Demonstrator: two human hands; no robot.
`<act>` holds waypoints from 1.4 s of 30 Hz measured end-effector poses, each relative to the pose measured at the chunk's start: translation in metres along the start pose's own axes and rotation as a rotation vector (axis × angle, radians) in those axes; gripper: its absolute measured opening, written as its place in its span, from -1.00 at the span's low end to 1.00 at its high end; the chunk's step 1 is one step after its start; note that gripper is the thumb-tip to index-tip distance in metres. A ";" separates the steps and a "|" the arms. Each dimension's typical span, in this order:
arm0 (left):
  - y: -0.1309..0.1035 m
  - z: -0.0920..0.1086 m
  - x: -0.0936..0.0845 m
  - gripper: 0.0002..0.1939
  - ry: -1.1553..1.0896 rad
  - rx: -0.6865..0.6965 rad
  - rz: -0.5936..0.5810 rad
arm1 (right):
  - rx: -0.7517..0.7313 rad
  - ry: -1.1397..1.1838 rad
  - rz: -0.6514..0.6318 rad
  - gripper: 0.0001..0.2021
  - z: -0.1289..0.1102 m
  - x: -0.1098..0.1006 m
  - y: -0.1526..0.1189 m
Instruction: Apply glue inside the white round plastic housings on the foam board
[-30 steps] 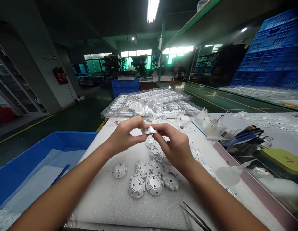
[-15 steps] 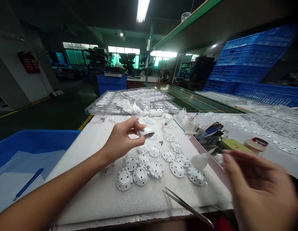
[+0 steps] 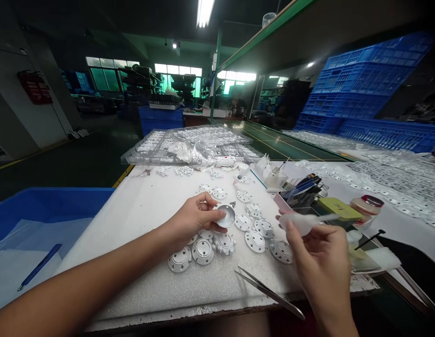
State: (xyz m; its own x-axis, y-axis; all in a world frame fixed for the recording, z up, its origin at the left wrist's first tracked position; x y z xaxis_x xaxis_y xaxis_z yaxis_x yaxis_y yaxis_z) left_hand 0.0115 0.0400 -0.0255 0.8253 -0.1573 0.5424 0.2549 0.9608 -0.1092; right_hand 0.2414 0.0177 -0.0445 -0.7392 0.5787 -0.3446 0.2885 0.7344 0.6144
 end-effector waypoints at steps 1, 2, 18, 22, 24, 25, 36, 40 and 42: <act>0.000 0.001 0.000 -0.65 -0.011 0.002 -0.002 | 0.019 0.129 -0.012 -0.66 -0.007 0.003 0.000; 0.000 0.001 -0.001 -0.66 -0.023 0.003 -0.008 | 0.033 0.221 -0.023 -0.66 -0.014 0.006 0.001; 0.001 0.003 -0.002 -0.73 -0.105 -0.020 -0.032 | -0.264 0.431 0.217 -0.77 -0.050 0.053 0.003; 0.000 0.003 -0.001 -0.74 -0.111 -0.025 -0.025 | -0.297 0.359 0.235 -0.80 -0.048 0.053 0.003; 0.001 0.003 -0.001 -0.74 -0.115 -0.022 -0.030 | -0.295 0.349 0.236 -0.81 -0.048 0.052 0.003; 0.001 0.003 -0.001 -0.74 -0.115 -0.019 -0.032 | -0.294 0.350 0.236 -0.81 -0.047 0.052 0.003; 0.000 0.003 -0.001 -0.74 -0.093 -0.016 -0.047 | -0.257 0.359 0.233 -0.83 -0.043 0.055 0.003; 0.000 0.004 0.000 -0.74 -0.088 -0.029 -0.033 | -0.184 0.420 0.269 -0.84 -0.045 0.049 0.001; 0.000 0.005 -0.001 -0.73 -0.087 -0.040 -0.020 | -0.069 0.439 0.304 -0.82 -0.042 0.041 0.001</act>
State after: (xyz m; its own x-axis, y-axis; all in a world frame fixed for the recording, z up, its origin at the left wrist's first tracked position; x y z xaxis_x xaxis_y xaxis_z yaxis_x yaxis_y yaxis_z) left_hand 0.0087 0.0412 -0.0221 0.7737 -0.1541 0.6146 0.2922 0.9475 -0.1303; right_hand 0.1857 0.0271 -0.0284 -0.8178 0.5479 0.1760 0.4991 0.5231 0.6908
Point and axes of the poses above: each hand's wrist, its own y-axis towards the middle knuckle, its own x-axis out of the palm, z = x × y, the point moved 1 cm from there along y, towards the middle knuckle, and after that the axes turned 12 degrees about -y, right-handed, at the moved point
